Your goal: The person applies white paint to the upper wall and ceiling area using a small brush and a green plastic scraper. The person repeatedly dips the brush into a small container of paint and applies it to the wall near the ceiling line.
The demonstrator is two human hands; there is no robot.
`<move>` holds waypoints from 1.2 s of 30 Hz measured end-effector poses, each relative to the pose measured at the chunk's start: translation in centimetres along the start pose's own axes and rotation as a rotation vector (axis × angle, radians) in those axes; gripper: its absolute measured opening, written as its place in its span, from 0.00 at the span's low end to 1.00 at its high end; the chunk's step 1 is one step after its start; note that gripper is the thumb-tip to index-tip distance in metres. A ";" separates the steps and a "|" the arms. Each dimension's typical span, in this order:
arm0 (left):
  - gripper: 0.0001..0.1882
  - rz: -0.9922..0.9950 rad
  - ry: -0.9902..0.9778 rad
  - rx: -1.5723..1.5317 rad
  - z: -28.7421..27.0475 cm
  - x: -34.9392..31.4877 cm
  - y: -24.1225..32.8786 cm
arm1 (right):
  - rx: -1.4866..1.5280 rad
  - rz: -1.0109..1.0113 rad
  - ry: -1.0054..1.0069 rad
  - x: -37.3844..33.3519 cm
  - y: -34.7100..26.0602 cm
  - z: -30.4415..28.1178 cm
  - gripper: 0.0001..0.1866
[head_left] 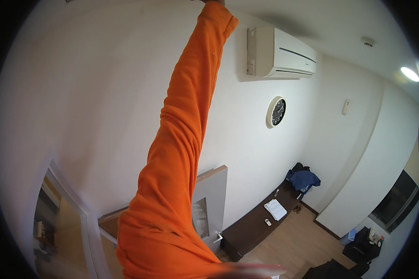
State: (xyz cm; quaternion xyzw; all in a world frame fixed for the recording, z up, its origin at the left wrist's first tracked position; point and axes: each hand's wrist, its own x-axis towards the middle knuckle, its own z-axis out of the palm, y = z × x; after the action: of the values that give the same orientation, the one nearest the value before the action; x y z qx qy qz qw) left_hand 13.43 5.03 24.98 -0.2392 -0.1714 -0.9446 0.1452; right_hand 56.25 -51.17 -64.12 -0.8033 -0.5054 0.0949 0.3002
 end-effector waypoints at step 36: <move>0.41 -0.017 -0.301 -0.563 -7.6 -0.7 -2.0 | -0.052 -0.027 -0.079 4.0 1.8 -0.1 0.16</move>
State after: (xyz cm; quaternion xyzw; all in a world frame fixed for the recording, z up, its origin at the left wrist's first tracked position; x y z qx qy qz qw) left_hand 10.30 3.98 17.82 -0.4057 0.0752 -0.9101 0.0385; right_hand 59.57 -48.25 -64.47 -0.7995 -0.5301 0.1092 0.2605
